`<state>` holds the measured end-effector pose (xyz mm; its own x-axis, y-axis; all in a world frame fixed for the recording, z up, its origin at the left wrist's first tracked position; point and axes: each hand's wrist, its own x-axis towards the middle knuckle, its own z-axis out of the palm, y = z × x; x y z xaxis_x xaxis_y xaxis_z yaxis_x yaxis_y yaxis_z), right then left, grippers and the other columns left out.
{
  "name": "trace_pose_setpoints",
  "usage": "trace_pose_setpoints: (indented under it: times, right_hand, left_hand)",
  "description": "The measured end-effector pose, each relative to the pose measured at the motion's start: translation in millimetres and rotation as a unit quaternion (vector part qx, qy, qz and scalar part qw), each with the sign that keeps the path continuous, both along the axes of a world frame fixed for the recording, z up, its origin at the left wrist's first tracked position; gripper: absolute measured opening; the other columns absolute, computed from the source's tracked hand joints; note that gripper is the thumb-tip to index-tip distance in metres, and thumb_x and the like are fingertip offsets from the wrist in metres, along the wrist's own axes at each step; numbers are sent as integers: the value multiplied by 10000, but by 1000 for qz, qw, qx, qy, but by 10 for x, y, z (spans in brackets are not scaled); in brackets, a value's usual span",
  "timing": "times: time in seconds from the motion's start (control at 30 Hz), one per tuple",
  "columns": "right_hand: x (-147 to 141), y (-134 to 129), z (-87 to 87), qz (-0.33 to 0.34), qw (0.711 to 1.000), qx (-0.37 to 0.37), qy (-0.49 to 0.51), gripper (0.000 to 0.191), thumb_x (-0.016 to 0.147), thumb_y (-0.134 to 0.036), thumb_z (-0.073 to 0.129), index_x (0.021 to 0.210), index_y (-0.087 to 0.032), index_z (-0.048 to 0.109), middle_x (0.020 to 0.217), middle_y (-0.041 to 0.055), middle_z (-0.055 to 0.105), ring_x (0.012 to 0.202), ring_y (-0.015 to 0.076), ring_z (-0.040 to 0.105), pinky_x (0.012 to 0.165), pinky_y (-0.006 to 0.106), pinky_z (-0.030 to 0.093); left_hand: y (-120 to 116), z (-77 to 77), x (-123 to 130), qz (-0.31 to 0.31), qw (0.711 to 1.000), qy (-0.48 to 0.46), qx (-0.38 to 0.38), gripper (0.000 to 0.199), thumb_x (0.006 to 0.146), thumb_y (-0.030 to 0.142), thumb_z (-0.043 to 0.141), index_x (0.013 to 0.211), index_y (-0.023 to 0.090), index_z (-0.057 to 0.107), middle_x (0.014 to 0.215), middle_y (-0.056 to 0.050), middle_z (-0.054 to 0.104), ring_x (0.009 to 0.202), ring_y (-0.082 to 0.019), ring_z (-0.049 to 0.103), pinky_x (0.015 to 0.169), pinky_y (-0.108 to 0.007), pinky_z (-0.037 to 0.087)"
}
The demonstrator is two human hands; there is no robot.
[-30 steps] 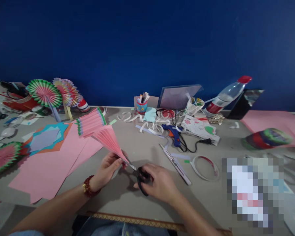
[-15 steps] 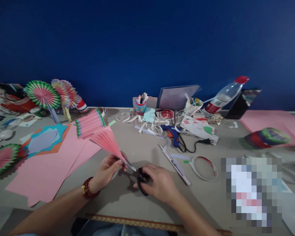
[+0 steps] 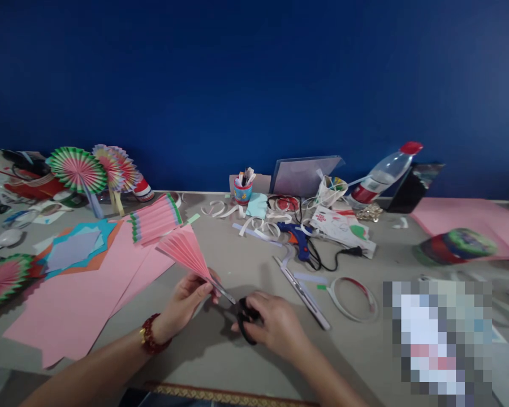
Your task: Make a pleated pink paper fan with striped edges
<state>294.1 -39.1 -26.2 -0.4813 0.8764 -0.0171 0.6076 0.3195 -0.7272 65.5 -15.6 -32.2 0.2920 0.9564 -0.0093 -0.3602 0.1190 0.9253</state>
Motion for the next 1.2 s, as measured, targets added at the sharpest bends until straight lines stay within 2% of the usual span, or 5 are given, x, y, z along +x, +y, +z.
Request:
trace_pose_setpoints:
  times: [0.3, 0.53, 0.77, 0.97, 1.2]
  right_hand:
    - [3, -2, -58, -4, 1000, -1, 3, 274, 852, -368, 643, 703, -208, 478, 704, -29, 540, 629, 124, 461, 575, 235, 285]
    - [-15, -9, -35, -10, 999, -18, 29, 332, 851, -372, 650, 678, -210, 418, 683, -41, 492, 622, 121, 434, 569, 233, 273]
    - [-30, -24, -106, -15, 999, -21, 42, 331, 869, -358, 628, 676, -210, 403, 676, -38, 491, 628, 123, 433, 574, 230, 288]
    - [-59, -25, -81, -21, 999, -19, 30, 346, 874, -414, 601, 665, -209, 416, 654, -31, 493, 603, 123, 416, 557, 236, 288]
    - [-76, -27, -57, -25, 999, -10, 21, 329, 862, -384, 623, 668, -213, 418, 662, -25, 517, 600, 128, 439, 554, 234, 299]
  left_hand:
    - [-5, 11, 3, 9, 1000, 18, 0, 249, 864, 385, 710, 852, 150, 631, 772, -45, 706, 652, -128, 647, 646, -252, 543]
    - [-5, 21, 12, 11, 1000, 19, 2, 267, 851, 406, 718, 841, 154, 630, 774, -41, 695, 657, -133, 644, 640, -258, 547]
    - [4, 57, 13, 10, 999, 42, 18, 266, 872, 401, 695, 827, 145, 635, 765, -42, 704, 630, -121, 641, 653, -249, 537]
    - [-6, 28, 2, 13, 998, 57, 18, 269, 878, 410, 681, 841, 147, 638, 764, -46, 701, 639, -133, 640, 659, -258, 531]
    - [-33, 63, 29, -2, 997, 78, 15, 300, 864, 433, 687, 802, 141, 670, 744, -55, 702, 639, -140, 634, 647, -256, 529]
